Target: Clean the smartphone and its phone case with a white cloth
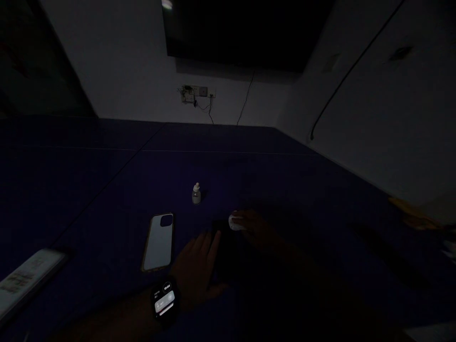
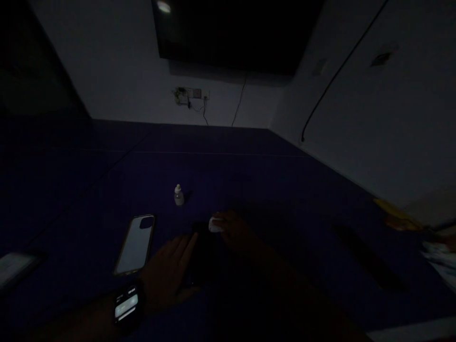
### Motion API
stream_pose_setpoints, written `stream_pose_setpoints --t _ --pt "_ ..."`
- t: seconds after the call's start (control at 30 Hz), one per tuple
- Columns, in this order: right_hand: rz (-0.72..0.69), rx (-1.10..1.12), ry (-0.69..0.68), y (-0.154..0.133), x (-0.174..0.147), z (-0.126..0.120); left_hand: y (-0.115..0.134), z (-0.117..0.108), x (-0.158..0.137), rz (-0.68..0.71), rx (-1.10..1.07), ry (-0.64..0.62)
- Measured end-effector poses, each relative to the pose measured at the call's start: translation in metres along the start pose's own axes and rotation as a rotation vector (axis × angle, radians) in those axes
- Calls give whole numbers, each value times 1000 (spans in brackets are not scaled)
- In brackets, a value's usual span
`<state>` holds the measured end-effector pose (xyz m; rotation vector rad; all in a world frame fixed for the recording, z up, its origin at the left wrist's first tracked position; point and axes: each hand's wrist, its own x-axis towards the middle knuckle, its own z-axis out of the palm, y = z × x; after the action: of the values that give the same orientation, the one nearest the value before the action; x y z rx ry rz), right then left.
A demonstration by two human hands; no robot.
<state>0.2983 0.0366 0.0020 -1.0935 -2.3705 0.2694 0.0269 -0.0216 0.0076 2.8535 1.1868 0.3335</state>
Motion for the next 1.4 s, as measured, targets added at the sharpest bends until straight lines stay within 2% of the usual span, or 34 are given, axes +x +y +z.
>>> stream_pose_setpoints --t 0.17,0.4,0.53,0.7,0.83,1.0,1.17,1.4 --pt "-31 -92 -67 -1 0 8 -4 4 0 -5 12 -7" --pt "-92 -17 -158 -7 0 -5 -1 -4 4 -8 15 -89" --pt "-36 10 -130 -8 -2 -5 1 -7 5 -13 15 -103" --pt "-53 98 -171 -9 -2 -5 1 -4 4 -29 25 -77" --pt "-31 107 -102 -3 -4 -5 2 -3 4 -29 33 -71" --pt "-40 148 -137 1 -3 -4 2 -2 4 -30 32 -61" --pt "-12 123 -106 3 -2 -1 2 1 3 -14 52 -58" --pt "-47 85 -146 3 -2 -3 4 -2 3 -30 71 -85"
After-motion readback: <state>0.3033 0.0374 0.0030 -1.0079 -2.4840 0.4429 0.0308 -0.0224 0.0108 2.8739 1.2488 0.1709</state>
